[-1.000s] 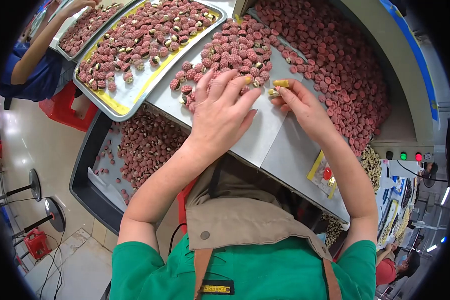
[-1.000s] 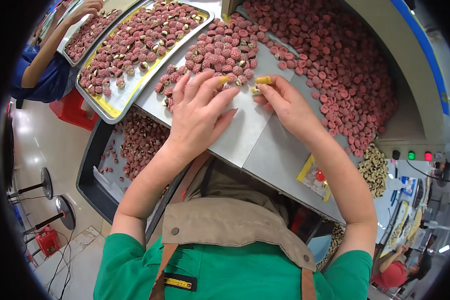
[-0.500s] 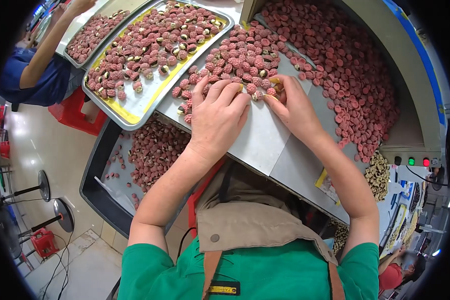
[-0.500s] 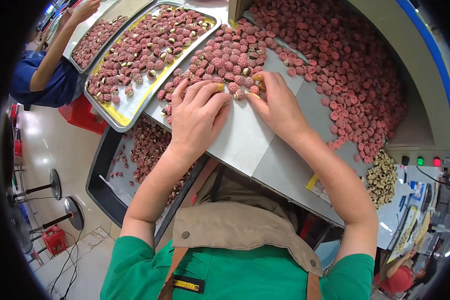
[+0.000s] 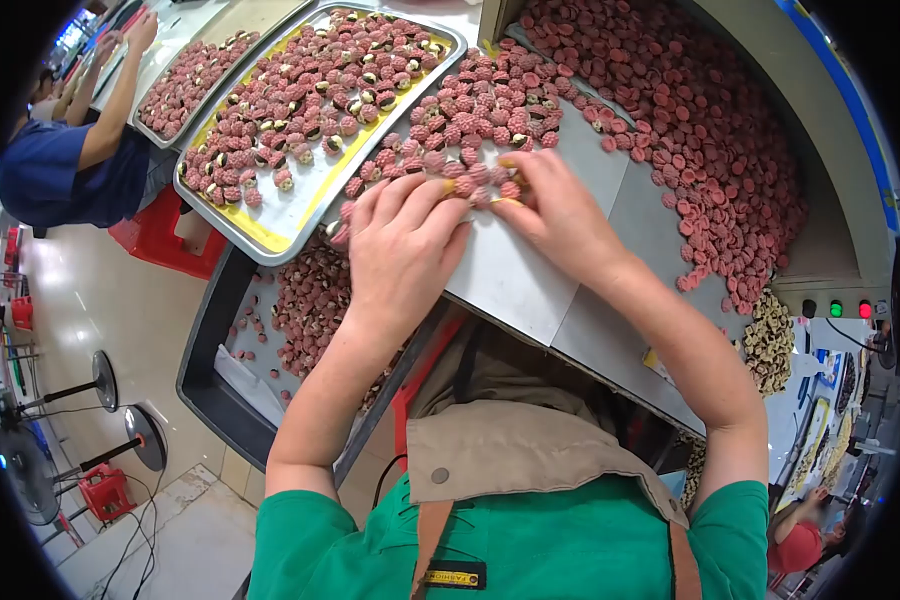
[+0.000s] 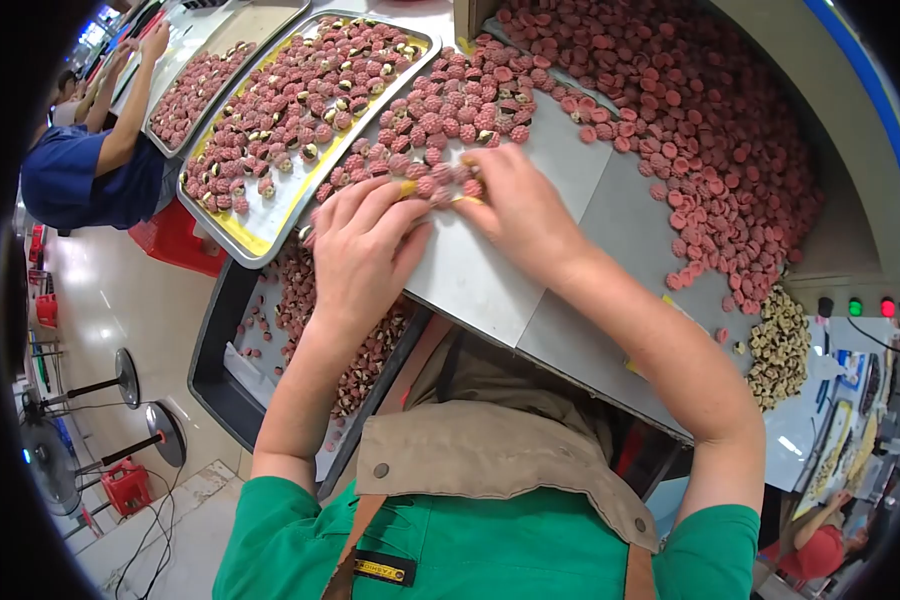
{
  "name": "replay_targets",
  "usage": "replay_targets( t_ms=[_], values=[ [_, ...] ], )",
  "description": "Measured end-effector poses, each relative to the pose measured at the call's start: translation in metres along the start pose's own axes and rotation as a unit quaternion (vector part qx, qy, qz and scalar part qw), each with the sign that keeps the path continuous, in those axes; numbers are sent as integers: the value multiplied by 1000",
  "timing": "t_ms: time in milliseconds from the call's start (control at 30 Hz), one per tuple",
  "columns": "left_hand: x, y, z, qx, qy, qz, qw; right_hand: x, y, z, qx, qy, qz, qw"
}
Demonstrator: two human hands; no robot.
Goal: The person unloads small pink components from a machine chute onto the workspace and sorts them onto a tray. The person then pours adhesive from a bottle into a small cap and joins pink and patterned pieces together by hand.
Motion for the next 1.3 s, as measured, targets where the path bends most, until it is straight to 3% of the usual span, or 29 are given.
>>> replay_targets(
  t_ms=[167,233,267,367,400,433,567,667,833,967,1067,1300],
  values=[
    [-18,38,43,-9,52,-21,998,-43,-52,-4,-19,44,-7,999],
    [-24,52,64,2,83,-47,995,-64,-74,-2,-38,84,-70,993],
    [-26,58,74,12,100,-55,993,-76,-77,2,-6,135,-66,989],
    [-29,70,83,28,125,-63,990,-78,-70,2,-40,125,-94,987],
    [-29,74,83,32,132,-64,989,-69,-57,-3,-6,138,-74,988],
    [-27,75,77,41,121,-57,990,-55,-41,-8,26,152,-52,987],
    [-21,54,30,64,57,-10,996,28,25,-32,124,6,5,992],
    [-9,21,-23,29,-22,38,999,51,50,-32,182,21,73,980],
    [4,-55,-92,23,-100,24,994,58,46,-39,149,50,157,975],
    [-10,-71,-94,-45,-82,26,995,71,50,-43,123,25,225,966],
    [-18,-52,-77,-59,-73,49,994,65,66,-29,118,62,289,948],
    [-23,-17,-48,-155,-45,21,987,57,89,-19,149,17,387,910]
  ],
)
Point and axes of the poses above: each hand's wrist, its own z-axis away from the middle knuckle, its own y-axis out of the back of the hand, x = y × z, the point moved 5 cm from there along -z, towards the middle knuckle, and after that the axes turned 7 degrees about -y, right-handed, at the moved point
